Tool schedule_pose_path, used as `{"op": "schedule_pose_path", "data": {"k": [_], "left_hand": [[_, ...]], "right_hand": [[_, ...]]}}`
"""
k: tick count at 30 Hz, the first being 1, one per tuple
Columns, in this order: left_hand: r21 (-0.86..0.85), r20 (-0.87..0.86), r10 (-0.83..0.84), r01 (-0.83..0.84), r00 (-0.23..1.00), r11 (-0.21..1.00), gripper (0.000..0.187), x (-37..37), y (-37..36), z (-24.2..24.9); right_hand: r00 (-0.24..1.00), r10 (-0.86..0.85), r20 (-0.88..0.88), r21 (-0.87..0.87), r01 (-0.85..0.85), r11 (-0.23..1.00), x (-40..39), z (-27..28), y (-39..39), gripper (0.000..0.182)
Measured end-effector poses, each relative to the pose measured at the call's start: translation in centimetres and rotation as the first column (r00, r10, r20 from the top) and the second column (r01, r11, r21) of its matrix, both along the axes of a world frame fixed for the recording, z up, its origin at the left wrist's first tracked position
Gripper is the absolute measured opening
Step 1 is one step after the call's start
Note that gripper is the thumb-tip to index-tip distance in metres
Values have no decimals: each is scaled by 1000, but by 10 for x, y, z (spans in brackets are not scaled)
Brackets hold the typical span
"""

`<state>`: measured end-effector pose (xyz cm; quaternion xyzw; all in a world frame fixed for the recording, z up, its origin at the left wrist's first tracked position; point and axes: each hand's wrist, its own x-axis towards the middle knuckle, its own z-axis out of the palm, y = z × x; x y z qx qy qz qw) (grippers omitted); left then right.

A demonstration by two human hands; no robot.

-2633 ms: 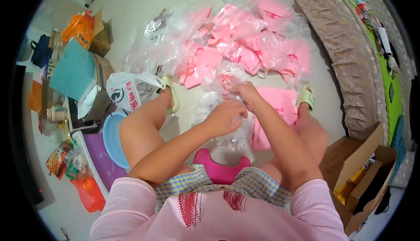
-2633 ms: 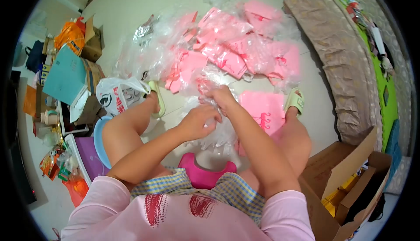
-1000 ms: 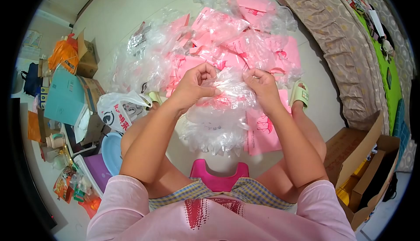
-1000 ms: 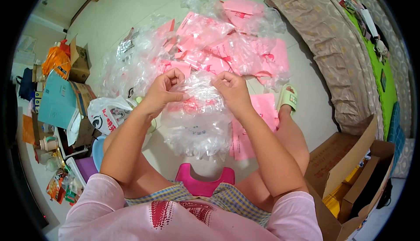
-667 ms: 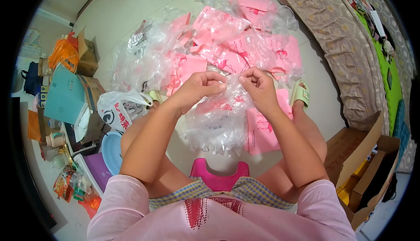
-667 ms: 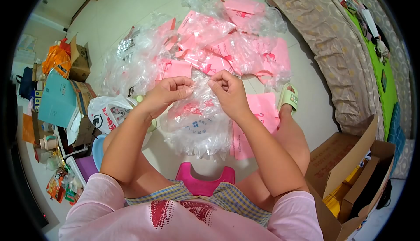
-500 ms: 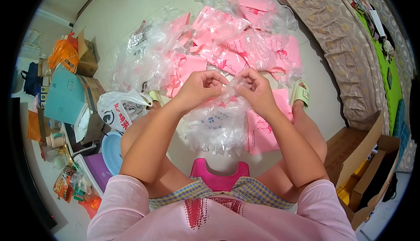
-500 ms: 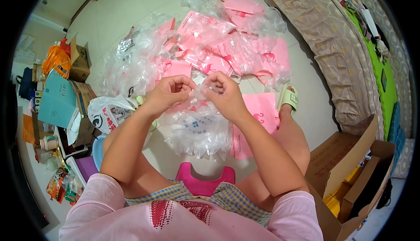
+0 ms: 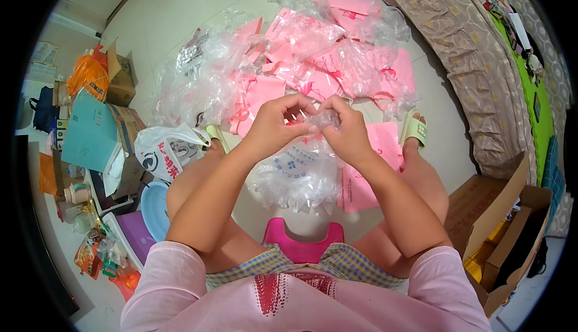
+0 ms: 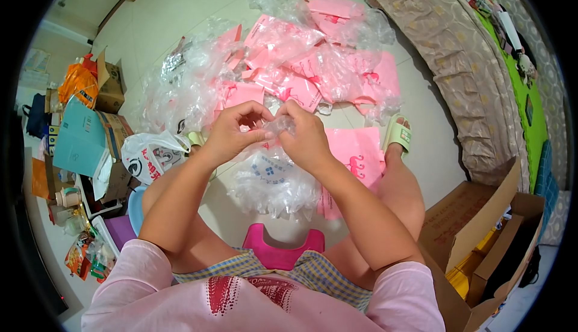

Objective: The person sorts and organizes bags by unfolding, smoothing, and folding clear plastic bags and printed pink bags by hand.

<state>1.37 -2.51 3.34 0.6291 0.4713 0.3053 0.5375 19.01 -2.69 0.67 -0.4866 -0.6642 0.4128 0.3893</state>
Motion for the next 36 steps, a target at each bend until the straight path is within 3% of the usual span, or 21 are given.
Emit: {"op": "schedule_pose_path", "data": {"k": [1, 4, 8, 10, 11, 13, 15, 17, 18, 21, 22, 24, 25, 27, 28, 30, 31, 32, 33, 35, 36], "left_hand": [[62, -78, 7, -2, 997, 998, 17, -1, 0, -4], [187, -79, 44, -29, 996, 982, 12, -3, 1, -9], [153, -2, 191, -188, 982, 970, 7, -11, 8, -15], [127, 70, 328, -335, 942, 934, 4, -18, 9, -26], [110, 62, 320, -325, 945, 939, 4, -21, 6, -31], [94, 105, 433, -442, 895, 892, 4, -24, 12, -27], [121, 48, 449, -451, 893, 884, 4, -22, 10, -18], [334, -130, 497, -434, 858, 837, 6, -16, 7, -8], [334, -130, 501, -438, 856, 835, 6, -16, 7, -5], [344, -158, 501, -428, 851, 836, 8, -16, 7, -3], [331, -188, 465, -390, 865, 859, 8, -17, 8, -3], [318, -216, 423, -346, 880, 883, 8, -14, 8, -3], [303, -196, 365, -297, 910, 905, 7, -11, 6, -4], [288, -174, 302, -245, 937, 926, 6, -8, 5, -9], [285, -123, 342, -297, 932, 911, 5, -9, 6, -11], [280, -72, 378, -345, 923, 896, 4, -16, 13, -12], [145, 2, 411, -407, 912, 902, 4, -24, 17, -11], [3, 70, 450, -452, 890, 892, 5, -30, 19, -11], [3, 71, 451, -452, 890, 892, 5, -33, 20, -9], [-163, 145, 435, -412, 889, 896, 4, -36, 20, -5], [-164, 144, 435, -412, 889, 896, 4, -36, 19, -8]], "right_hand": [[999, 30, 33, -18, -29, 999, -2, 2, -1, 18], [995, 53, 82, -59, -48, 997, -3, 14, -7, 20], [994, 26, 105, -126, -13, 992, -2, 2, -6, 25], [990, 71, 124, -114, -57, 992, -3, -1, -1, 25], [982, 98, 158, -102, -83, 991, -1, -2, -4, 25], [988, 74, 133, -73, -65, 995, 0, -11, -8, 17], [998, 61, 3, -120, -60, 991, 2, -20, -10, 12], [996, 71, 60, -211, -57, 976, 11, -12, -7, 11], [990, 76, 116, -300, -38, 953, 14, -8, -5, 11], [996, 31, 78, -296, -7, 955, 18, -20, -2, 11], [997, 29, 77, -296, -5, 955, 17, -23, -2, 11], [999, 18, -51, 133, -11, 991, 10, -21, -2, 13], [999, 13, -49, 132, -6, 991, 9, -15, -2, 13], [986, 110, -128, -190, -134, 973, 10, -2, -3, 12], [986, 107, -128, -190, -130, 973, 13, -4, -1, 12], [968, 213, 135, -245, -176, 953, 20, -10, 2, 12], [968, 211, 136, -245, -174, 954, 24, -11, 2, 12], [977, 133, 168, -226, -93, 970, 27, -11, 3, 11], [979, 54, 197, -204, -12, 979, 30, -11, 3, 10], [964, 57, 258, -203, -4, 979, 36, -10, 6, 10], [938, 10, 347, -99, 27, 995, 37, -12, 7, 16]]}}
